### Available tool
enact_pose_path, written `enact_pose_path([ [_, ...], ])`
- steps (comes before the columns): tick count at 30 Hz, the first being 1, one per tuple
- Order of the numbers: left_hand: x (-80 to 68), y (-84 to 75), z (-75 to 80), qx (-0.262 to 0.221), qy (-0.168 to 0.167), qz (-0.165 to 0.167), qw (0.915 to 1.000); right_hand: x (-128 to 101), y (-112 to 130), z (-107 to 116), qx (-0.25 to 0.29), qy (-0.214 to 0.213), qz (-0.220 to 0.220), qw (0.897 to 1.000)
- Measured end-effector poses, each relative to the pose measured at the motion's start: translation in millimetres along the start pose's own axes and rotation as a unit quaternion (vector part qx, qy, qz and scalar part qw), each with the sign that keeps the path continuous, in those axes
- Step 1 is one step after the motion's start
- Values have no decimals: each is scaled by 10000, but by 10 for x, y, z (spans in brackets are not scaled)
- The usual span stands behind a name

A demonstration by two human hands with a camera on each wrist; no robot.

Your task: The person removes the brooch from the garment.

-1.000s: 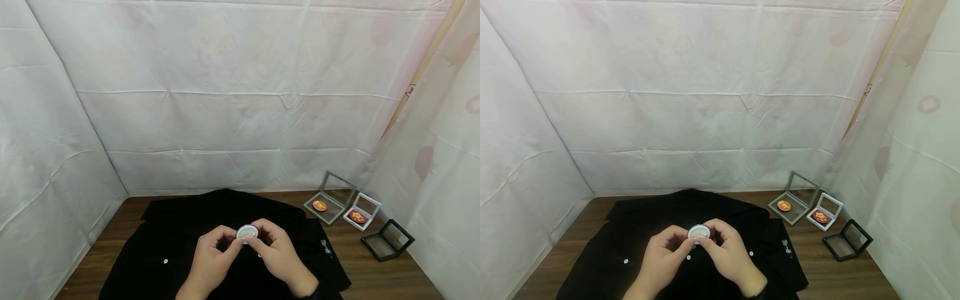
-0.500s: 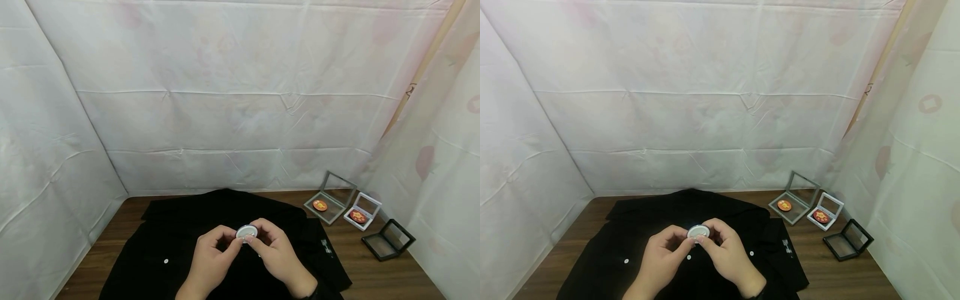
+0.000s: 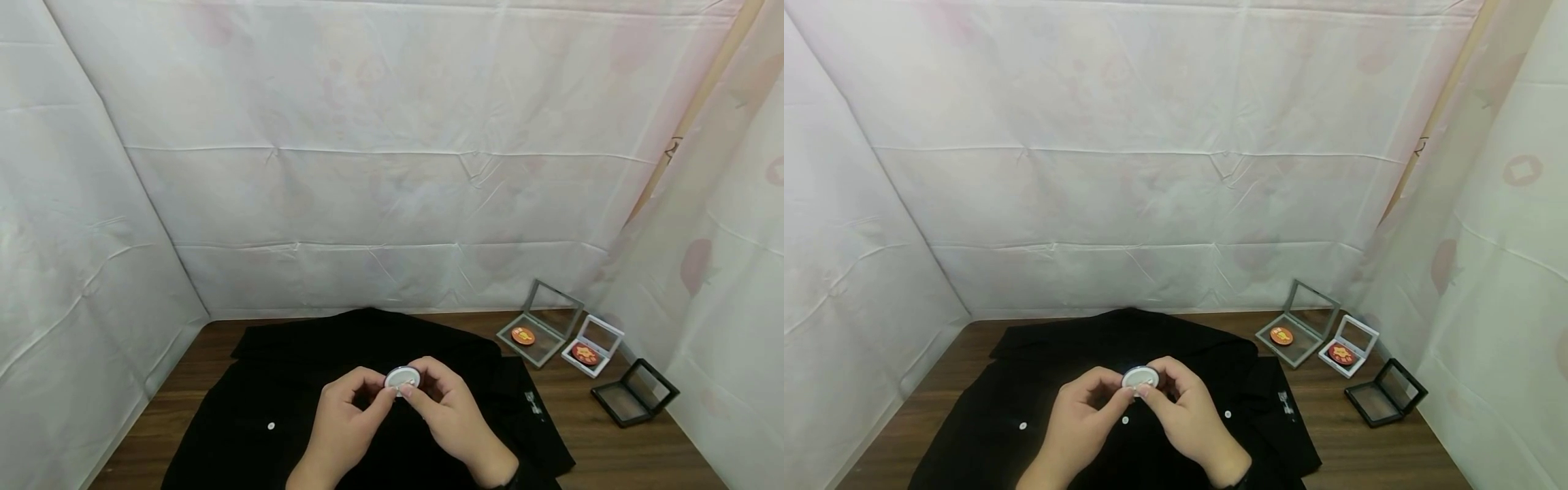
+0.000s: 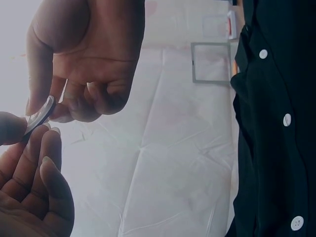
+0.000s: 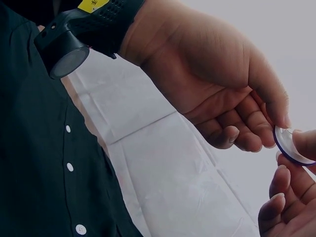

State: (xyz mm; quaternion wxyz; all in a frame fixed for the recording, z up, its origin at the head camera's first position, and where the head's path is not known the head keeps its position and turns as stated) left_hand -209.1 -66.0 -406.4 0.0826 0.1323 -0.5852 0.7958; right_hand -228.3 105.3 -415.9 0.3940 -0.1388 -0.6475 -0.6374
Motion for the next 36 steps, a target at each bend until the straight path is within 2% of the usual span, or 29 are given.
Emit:
enact_pose_path([
  [15, 8, 2, 20, -24, -41, -101, 9999, -16, -32, -4, -103, 39, -85, 9999],
  [23, 3, 6, 20, 34, 22, 85, 10000, -20, -38, -14, -145, 135, -177, 9996],
  [28, -2, -2, 25, 28, 5, -52, 10000, -18, -29, -19, -171, 185, -172, 9995],
  [36, -13, -39, 55, 28, -120, -480, 9988, -8, -19, 13, -152, 296, -236, 9992],
])
Point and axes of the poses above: each hand's wrist, its own x-axis towards the middle knuckle, its own z-axis out of the back of the hand, y = z × x, the point moved 4 cm from there along x, towards the middle knuckle, and after that the axes turned 14 degrees about z, right-handed, at the moved point
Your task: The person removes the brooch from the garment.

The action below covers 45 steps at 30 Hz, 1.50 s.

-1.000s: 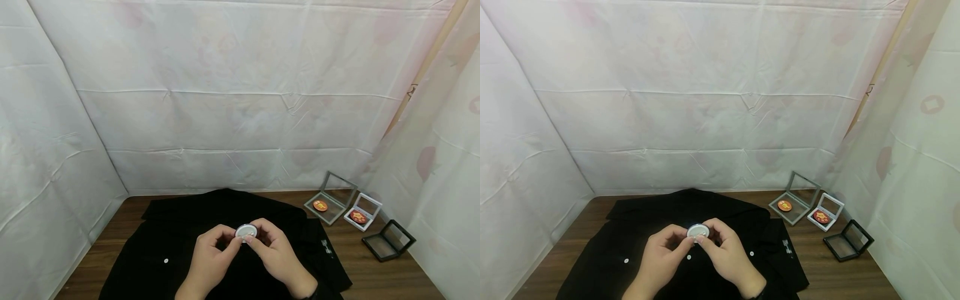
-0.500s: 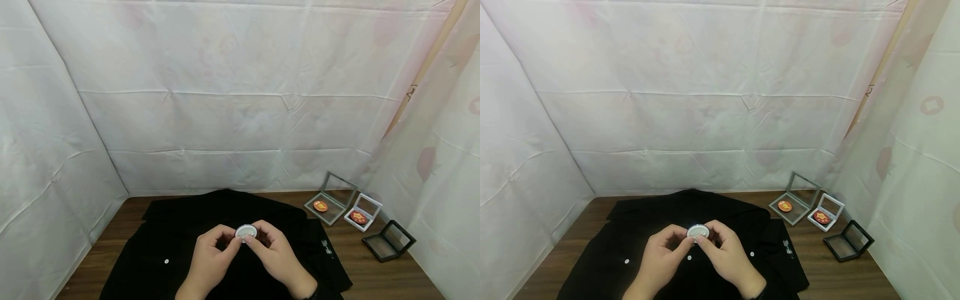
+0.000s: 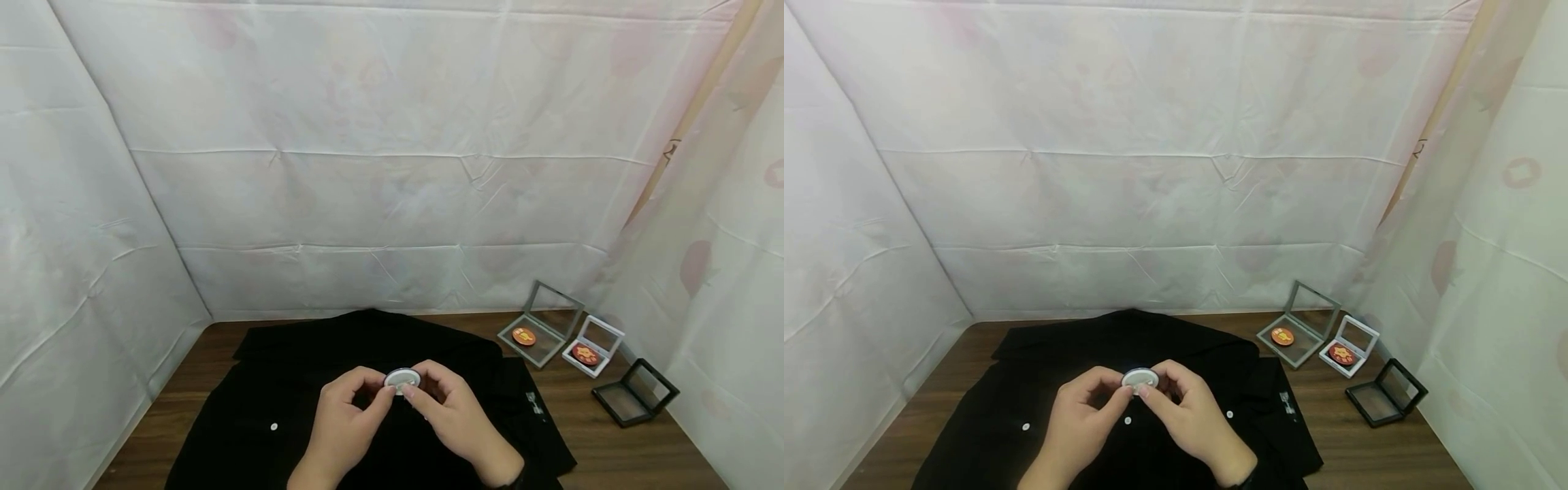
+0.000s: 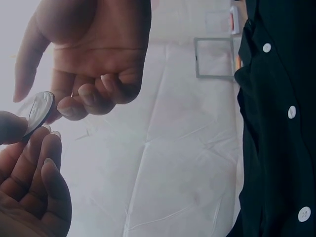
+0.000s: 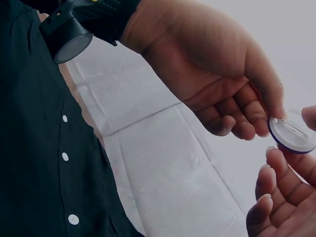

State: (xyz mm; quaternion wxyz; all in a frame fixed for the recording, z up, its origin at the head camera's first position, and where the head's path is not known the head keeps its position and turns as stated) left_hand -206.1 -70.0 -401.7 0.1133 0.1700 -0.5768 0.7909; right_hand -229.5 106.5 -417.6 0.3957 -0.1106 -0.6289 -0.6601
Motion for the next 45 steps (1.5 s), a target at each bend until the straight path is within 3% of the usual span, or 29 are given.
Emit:
enact_pose_path([
  [6, -3, -33, 22, 208, -65, -529, 9984, 38, 59, 89, 192, 312, -329, 9988],
  [11, -7, -53, 22, 603, -51, -1012, 9930, 54, 68, 191, 755, 772, -857, 9905],
  [14, -16, -80, 14, 1055, -168, -1587, 9815, 61, 66, 247, 989, 1089, -1045, 9836],
  [18, -31, -114, -5, 1484, -378, -2434, 9578, 99, 78, 302, 863, 1488, -1266, 9769],
  [24, -56, -133, -33, 1621, -379, -2981, 9399, 191, 132, 319, 575, 2210, -1176, 9665],
  [29, -68, -140, -63, 1557, -271, -3162, 9354, 261, 174, 330, 331, 2578, -1219, 9579],
  [35, -65, -129, -76, 1494, -74, -3210, 9352, 258, 160, 301, 417, 2886, -1426, 9458],
  [45, -52, -95, -89, 1642, 193, -2875, 9434, 190, 87, 246, 310, 2899, -1266, 9481],
])
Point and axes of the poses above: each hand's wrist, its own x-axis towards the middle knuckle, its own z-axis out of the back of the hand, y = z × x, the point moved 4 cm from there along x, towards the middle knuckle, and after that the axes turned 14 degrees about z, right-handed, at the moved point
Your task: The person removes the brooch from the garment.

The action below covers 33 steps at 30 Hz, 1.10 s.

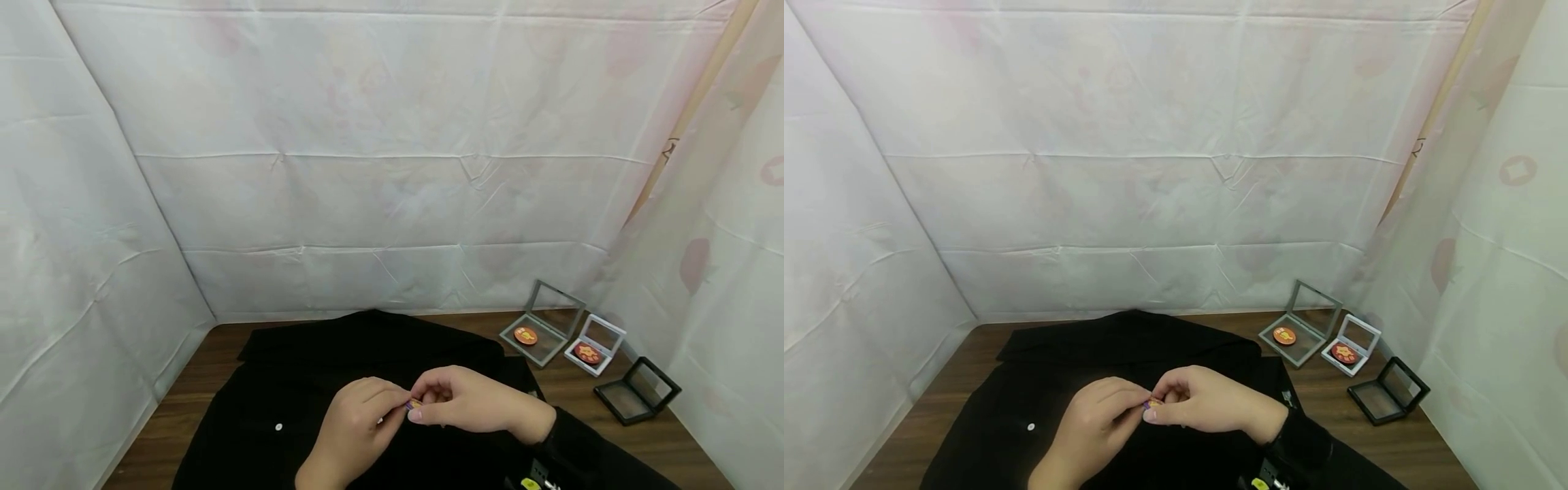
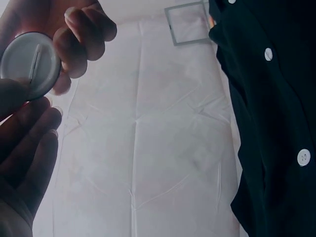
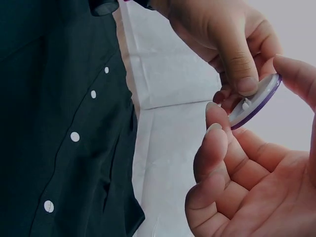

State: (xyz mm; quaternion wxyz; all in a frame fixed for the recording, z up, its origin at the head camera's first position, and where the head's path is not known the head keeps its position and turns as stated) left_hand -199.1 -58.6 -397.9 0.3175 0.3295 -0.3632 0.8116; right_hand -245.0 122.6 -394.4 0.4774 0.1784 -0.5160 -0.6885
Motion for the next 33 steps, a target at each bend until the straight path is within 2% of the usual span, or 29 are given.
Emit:
enact_pose_path([
  [6, -32, 10, 9, 106, 124, 110, 9998, -14, -27, -20, -273, -50, -100, 9996],
  [12, -120, 50, -19, 1, 477, 441, 9979, -147, -116, -78, -543, -95, -280, 9981],
  [17, -203, 102, -51, 158, 987, 735, 9923, -287, -212, -141, -760, -106, -314, 9966],
  [20, -234, 162, -66, 478, 1464, 899, 9840, -380, -278, -119, -1127, -214, -396, 9926],
  [22, -232, 229, -80, 782, 1799, 994, 9755, -460, -326, -70, -1436, -332, -511, 9878],
  [24, -215, 320, -107, 1094, 2177, 1140, 9631, -561, -372, -1, -1838, -482, -658, 9796],
  [27, -200, 493, -166, 1548, 2800, 1454, 9362, -734, -428, 112, -2587, -699, -910, 9591],
  [30, -241, 688, -221, 1911, 3360, 1754, 9054, -920, -477, 220, -3549, -823, -1097, 9248],
  [33, -323, 880, -241, 2202, 3680, 2004, 8809, -1110, -524, 340, -4316, -915, -1215, 8892],
])
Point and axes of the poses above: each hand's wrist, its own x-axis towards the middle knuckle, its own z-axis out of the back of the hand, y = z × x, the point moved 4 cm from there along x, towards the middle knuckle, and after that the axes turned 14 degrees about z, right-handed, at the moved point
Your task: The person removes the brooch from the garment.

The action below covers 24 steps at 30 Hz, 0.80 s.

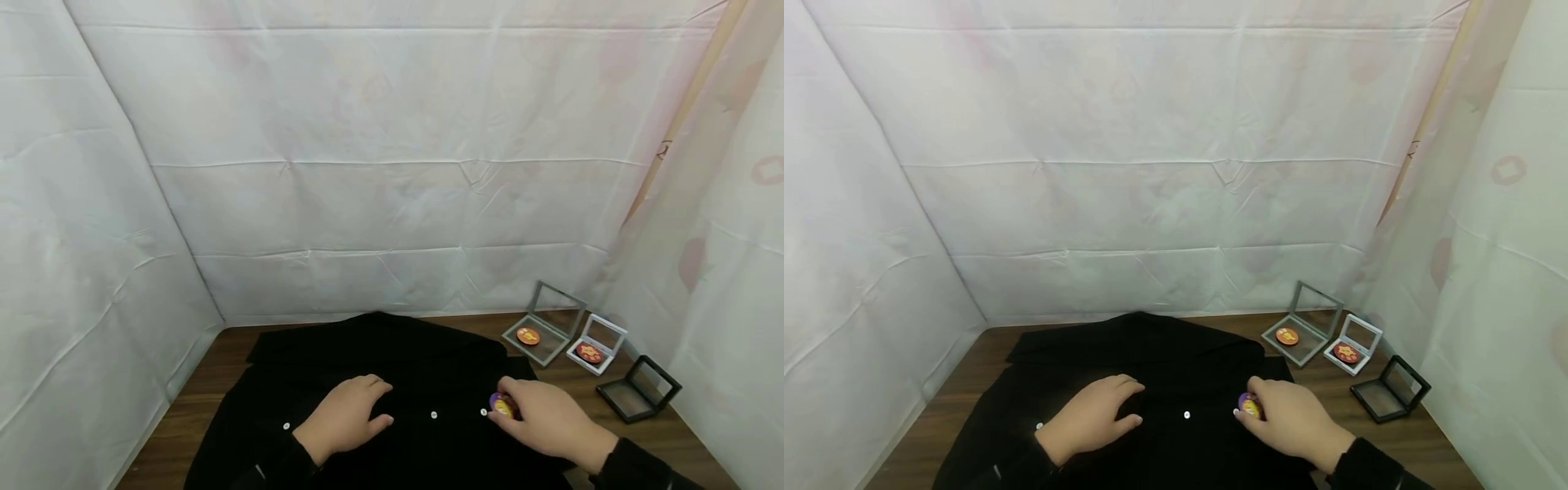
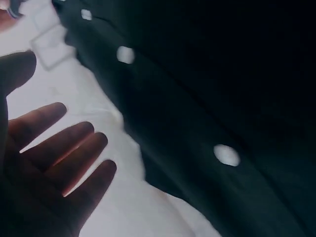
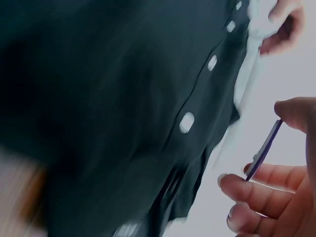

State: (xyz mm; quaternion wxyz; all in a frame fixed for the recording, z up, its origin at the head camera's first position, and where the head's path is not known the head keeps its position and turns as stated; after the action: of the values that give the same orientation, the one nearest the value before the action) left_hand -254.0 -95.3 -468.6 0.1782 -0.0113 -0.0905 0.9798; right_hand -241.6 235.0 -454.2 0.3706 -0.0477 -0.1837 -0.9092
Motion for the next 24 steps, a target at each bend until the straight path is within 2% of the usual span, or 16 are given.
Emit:
enact_pose_path([
  [5, 48, 256, -157, 142, 424, 538, 9976, -225, -370, 113, -236, 83, -844, 9961],
  [10, 62, 418, -279, 116, 729, 895, 9932, -468, -795, 234, -476, 449, -1807, 9814],
  [14, 41, 482, -325, -15, 819, 1101, 9905, -661, -1128, 287, -690, 726, -2438, 9646],
  [18, 17, 524, -350, -224, 978, 1354, 9857, -825, -1380, 313, -807, 734, -2931, 9498],
  [24, 14, 532, -372, -373, 1149, 1509, 9811, -1017, -1603, 280, -647, 842, -3295, 9382],
])
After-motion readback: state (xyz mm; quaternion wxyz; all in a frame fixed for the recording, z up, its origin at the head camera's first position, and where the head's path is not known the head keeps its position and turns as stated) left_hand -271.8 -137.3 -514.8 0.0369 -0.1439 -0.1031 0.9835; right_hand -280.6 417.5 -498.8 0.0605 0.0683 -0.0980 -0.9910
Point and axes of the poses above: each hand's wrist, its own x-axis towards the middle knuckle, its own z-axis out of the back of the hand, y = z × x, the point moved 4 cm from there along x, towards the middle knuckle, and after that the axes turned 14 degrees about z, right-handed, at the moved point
